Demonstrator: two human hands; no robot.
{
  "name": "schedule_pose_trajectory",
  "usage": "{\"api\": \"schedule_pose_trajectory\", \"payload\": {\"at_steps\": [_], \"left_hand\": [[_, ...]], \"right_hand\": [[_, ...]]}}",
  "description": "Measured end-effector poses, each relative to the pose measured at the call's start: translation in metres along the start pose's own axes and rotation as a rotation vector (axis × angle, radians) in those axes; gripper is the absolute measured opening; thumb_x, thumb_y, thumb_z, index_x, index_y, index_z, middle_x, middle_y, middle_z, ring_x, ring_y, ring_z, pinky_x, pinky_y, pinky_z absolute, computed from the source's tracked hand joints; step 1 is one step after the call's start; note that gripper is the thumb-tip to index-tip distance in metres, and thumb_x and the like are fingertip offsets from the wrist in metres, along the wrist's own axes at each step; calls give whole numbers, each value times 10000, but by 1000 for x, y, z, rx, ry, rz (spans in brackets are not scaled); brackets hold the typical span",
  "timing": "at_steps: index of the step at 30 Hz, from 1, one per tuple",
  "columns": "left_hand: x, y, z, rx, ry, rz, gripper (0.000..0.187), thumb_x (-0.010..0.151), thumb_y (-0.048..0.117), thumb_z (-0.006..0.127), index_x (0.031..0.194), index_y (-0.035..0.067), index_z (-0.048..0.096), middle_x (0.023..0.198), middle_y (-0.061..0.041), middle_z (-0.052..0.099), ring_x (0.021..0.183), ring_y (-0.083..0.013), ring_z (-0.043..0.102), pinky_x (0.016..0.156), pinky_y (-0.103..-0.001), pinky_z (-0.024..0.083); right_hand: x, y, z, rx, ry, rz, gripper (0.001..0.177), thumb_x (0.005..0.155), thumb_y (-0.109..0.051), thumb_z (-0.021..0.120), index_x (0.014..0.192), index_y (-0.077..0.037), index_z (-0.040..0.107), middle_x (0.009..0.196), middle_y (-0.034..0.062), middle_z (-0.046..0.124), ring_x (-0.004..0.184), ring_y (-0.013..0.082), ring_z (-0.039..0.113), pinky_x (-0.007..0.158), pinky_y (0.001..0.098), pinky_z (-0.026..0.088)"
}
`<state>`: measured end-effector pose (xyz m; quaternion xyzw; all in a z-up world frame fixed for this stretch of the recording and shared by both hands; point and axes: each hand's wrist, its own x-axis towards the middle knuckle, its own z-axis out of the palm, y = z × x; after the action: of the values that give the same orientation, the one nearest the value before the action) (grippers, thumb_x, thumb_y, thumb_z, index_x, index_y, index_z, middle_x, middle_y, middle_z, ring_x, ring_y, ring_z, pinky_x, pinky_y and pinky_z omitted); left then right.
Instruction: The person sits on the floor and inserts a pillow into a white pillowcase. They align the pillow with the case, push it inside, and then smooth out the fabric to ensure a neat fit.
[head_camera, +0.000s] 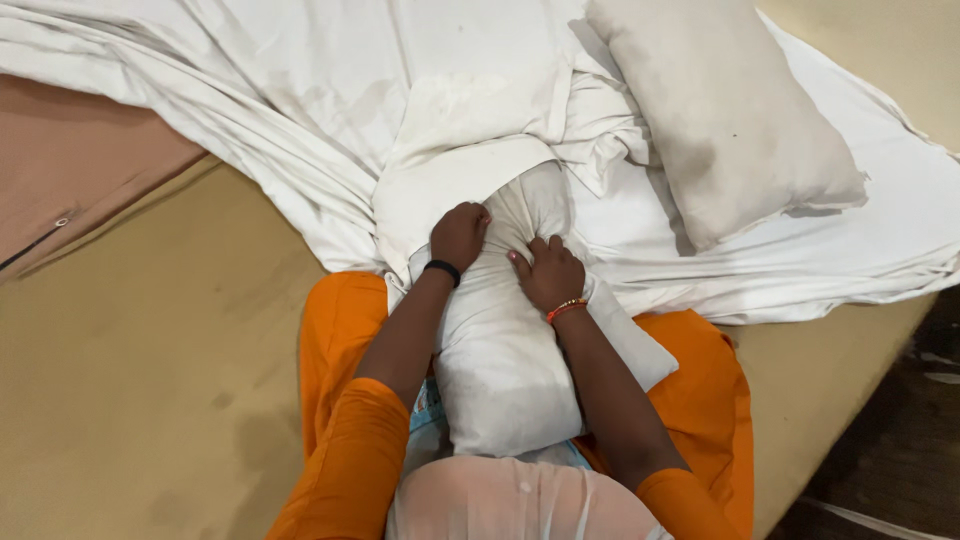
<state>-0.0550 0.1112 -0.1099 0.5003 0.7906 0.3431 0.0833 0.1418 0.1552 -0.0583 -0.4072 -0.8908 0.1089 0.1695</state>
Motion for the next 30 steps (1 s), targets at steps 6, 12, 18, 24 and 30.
{"api": "schedule_pose_trajectory", "payload": {"at_steps": [6,12,18,24,30], "left_hand": [[-2,15,-31,-77,269,-57,426,855,231,700,1218,25,612,1124,-198,605,822,-398,652,670,-492,524],[23,11,-8,86,-9,43,152,982,210,551,1002,132,679,1033,-130,699,942,-358,685,803,-495,536],[-32,32,-20,-124,-225,236,148,948,228,594,959,105,676,949,-143,705,920,-368,672,777,-485,526],[-22,63,-37,-93,-79,133,262,933,268,687,1085,70,609,1026,-147,660,919,-361,671,759,-472,536],[41,120,-19,55,82,269,471,811,223,738,1228,77,575,1152,-159,591,1011,-350,638,736,-471,556]], "right_hand": [[-4,-15,-10,-44,-44,-83,336,973,-426,632,983,-94,686,936,141,641,768,340,670,635,495,525],[-9,-14,-16,-40,-57,-86,329,985,-409,620,990,-87,688,922,142,650,750,340,678,611,496,527],[-2,-14,-14,-50,-113,-19,357,1008,-436,598,1007,-94,702,933,142,667,771,346,688,611,499,533],[-6,-21,-21,-82,-62,-108,309,964,-397,640,1003,-96,697,924,129,670,759,329,686,609,485,532],[-21,-36,-34,-97,75,-224,311,880,-348,705,1039,-81,705,866,118,663,694,318,672,574,469,519]]}}
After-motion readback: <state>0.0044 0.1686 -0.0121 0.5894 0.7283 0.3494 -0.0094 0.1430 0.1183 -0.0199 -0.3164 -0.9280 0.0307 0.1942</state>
